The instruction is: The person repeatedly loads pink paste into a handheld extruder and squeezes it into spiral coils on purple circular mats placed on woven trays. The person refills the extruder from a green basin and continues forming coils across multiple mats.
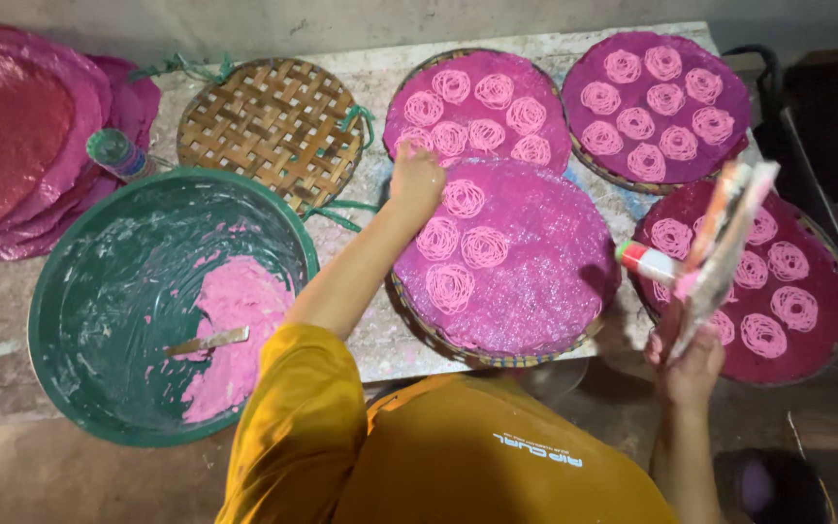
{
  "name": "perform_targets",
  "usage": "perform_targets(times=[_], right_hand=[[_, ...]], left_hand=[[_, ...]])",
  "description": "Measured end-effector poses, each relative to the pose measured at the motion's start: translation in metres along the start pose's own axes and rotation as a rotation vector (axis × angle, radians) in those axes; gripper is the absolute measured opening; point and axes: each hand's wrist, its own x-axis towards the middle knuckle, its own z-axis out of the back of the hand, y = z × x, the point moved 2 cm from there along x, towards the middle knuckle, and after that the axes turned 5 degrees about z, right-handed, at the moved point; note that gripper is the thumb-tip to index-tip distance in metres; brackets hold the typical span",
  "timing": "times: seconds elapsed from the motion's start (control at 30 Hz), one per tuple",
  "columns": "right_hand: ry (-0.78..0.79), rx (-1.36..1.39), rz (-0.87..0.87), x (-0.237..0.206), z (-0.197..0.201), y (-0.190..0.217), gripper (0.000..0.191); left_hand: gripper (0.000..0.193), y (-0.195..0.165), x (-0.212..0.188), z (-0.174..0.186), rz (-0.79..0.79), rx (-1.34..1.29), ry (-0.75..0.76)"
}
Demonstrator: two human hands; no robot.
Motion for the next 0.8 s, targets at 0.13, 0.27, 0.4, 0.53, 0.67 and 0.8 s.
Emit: perform_targets(times=[0.13, 0.27, 0.4, 0.53, 0.67, 0.8], right_hand=[[0.339, -0.203, 0.070, 0.009, -0.048, 0.029, 0.054], [0.803, -0.690, 0.552, -0.004, -0.139, 0.096, 0.045], [1.170, -0.618, 1.019, -0.027, -0.242, 0.177, 0.057], [1.541, -0.367, 1.381, -0.019, -0.339, 0.199, 0.065], [1.969, -0.127, 0.707, -0.055, -0.386, 0.166, 0.050], [2.189, -0.048, 0.283, -0.090, -0.417, 0.132, 0.048]], left_hand=[[0.093, -0.006, -0.063, 0.062, -0.200, -0.539, -0.286], [0.059, -0.020, -0.149, 0.133, -0.476, -0.902, -0.136], [0.017, -0.014, -0.225, 0.170, -0.492, -1.336, 0.522], [0.022, 0.054, -0.273, 0.181, -0.493, -0.987, 0.284], [0.028, 0.086, -0.319, 0.157, -0.150, -0.469, 0.537], [0.026, 0.122, -0.382, 0.145, 0.033, -0.835, 0.368]])
